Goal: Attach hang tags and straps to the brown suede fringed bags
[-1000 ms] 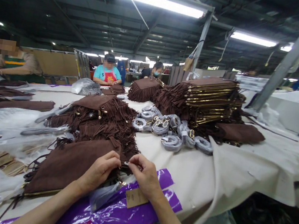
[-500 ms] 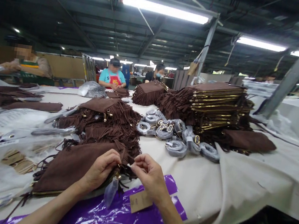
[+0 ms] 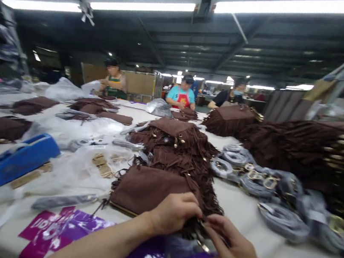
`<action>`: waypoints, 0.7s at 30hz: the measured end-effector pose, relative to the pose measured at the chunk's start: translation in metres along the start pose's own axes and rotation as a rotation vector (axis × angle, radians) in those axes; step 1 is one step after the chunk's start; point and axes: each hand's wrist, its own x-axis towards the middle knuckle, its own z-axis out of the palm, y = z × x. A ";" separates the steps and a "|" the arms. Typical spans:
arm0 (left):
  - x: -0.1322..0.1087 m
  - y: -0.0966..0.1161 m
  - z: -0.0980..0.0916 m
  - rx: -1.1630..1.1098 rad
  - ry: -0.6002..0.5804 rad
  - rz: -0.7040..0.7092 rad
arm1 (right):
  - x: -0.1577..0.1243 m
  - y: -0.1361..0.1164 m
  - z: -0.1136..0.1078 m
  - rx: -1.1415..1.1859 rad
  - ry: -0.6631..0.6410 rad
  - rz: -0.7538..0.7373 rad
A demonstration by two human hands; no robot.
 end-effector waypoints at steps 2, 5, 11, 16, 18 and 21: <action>0.000 0.000 -0.004 -0.135 0.060 -0.041 | -0.001 -0.020 -0.002 0.089 -0.051 0.003; 0.003 -0.005 -0.007 -0.244 0.082 -0.057 | 0.005 -0.038 -0.007 0.039 -0.073 -0.037; 0.003 -0.004 -0.007 -0.252 0.055 -0.044 | 0.013 -0.046 -0.017 -0.264 -0.170 -0.205; 0.003 -0.003 -0.007 -0.243 0.047 -0.047 | 0.020 -0.049 -0.019 -0.325 -0.207 -0.284; 0.004 -0.002 -0.007 -0.241 0.050 -0.049 | 0.023 -0.051 -0.020 -0.323 -0.212 -0.299; 0.005 0.000 -0.008 -0.238 0.056 -0.050 | 0.027 -0.052 -0.020 -0.335 -0.211 -0.306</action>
